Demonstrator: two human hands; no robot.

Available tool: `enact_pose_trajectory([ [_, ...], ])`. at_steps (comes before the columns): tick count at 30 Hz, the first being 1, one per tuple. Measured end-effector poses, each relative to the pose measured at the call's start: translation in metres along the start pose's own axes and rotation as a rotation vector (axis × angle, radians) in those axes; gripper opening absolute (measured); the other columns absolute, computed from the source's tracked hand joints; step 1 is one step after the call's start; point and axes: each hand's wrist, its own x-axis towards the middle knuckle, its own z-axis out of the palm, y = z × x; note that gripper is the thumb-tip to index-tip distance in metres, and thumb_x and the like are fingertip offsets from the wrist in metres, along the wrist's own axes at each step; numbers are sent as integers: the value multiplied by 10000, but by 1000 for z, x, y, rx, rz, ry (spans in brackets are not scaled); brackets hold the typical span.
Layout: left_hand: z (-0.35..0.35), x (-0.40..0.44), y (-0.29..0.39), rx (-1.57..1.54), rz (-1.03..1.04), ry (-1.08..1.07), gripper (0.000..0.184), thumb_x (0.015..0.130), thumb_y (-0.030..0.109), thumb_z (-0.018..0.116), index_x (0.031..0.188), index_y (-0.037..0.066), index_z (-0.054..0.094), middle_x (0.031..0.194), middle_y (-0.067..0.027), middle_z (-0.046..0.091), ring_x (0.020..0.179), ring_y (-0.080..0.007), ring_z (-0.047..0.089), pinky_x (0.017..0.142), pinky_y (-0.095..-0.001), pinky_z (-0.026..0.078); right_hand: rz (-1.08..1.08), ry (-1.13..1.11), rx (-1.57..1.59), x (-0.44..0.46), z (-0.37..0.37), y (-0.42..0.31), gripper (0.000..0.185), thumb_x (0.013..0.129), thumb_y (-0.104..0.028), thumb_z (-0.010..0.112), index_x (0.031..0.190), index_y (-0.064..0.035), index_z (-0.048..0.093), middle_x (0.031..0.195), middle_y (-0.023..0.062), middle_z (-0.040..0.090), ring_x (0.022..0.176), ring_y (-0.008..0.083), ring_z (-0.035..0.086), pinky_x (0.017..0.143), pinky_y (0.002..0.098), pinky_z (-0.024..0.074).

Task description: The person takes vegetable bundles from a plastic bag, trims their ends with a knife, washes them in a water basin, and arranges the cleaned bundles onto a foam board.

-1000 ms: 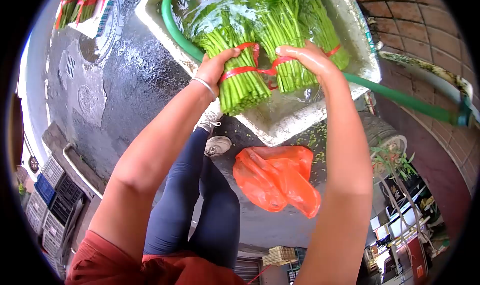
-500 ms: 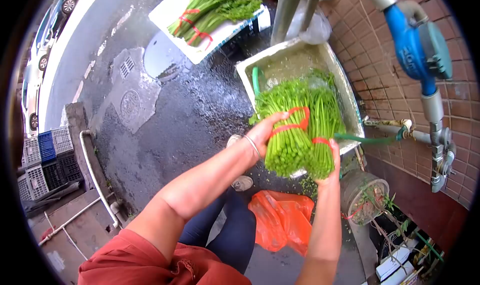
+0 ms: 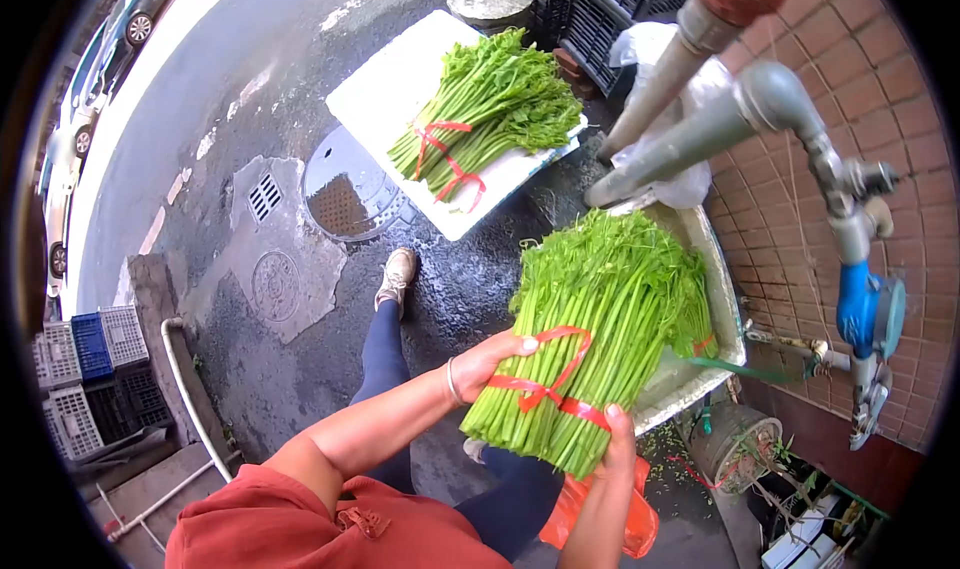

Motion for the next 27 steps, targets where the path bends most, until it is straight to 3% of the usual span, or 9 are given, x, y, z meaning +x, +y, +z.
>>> enact_pose_trajectory([
  [4,-24,-50,144,35,104,-92,717,711,253,654,1286,-18,323,1210,-129,478,1061,-198,509,924,-330,400,-98,-16,11,38,148,20,788,592,-310,704,1231,6,367,1112,125,510,967,234,546,821,350,470],
  [8,-61,-88,298,341,250,86,730,652,207,688,1259,-25,354,1209,-147,479,1074,-224,504,944,-341,386,-109,-300,-186,131,282,22,711,599,-253,723,1182,18,419,1081,110,539,959,204,542,834,306,440],
  [13,-104,-98,452,530,298,228,734,646,172,686,1260,-23,337,1179,-148,494,1036,-237,528,927,-356,410,-155,-521,-139,259,416,46,638,650,-195,735,1166,11,422,1037,95,541,906,168,545,855,308,438],
  [16,-133,-82,514,565,299,277,684,673,142,659,1258,-17,341,1168,-144,501,1026,-231,533,926,-359,412,-162,-508,-151,328,452,65,694,638,-235,764,1170,22,401,1044,109,532,903,166,546,873,318,446],
  [18,-150,-58,543,652,286,295,669,675,126,649,1254,-18,346,1164,-139,507,1028,-225,532,928,-358,409,-243,-427,-106,353,471,69,615,659,-140,757,1157,0,425,1067,84,543,927,161,542,855,293,436],
  [22,-207,4,587,752,149,228,676,657,78,631,1268,24,346,1168,-114,512,1043,-223,523,927,-358,406,-314,-283,-52,434,466,119,590,673,-130,746,1157,-15,428,1060,78,551,936,171,542,861,307,436],
  [23,-219,23,593,723,85,249,693,654,-14,593,1285,65,319,1136,-109,517,1022,-213,521,925,-347,402,-299,-201,-21,450,462,131,627,671,-135,746,1182,-18,404,1066,86,548,939,178,545,852,302,443],
  [24,-238,47,593,811,66,361,663,624,-18,563,1249,59,358,1052,-102,543,909,-203,550,804,-328,459,-285,-119,9,463,460,141,664,668,-140,747,1208,-20,379,1073,93,546,942,184,548,844,298,450],
  [27,-295,98,585,1123,96,875,540,579,19,531,1115,37,476,816,-95,570,669,-189,531,602,-311,445,-208,116,-47,490,468,160,572,660,-87,716,1169,-50,460,970,81,594,850,169,587,744,264,481],
])
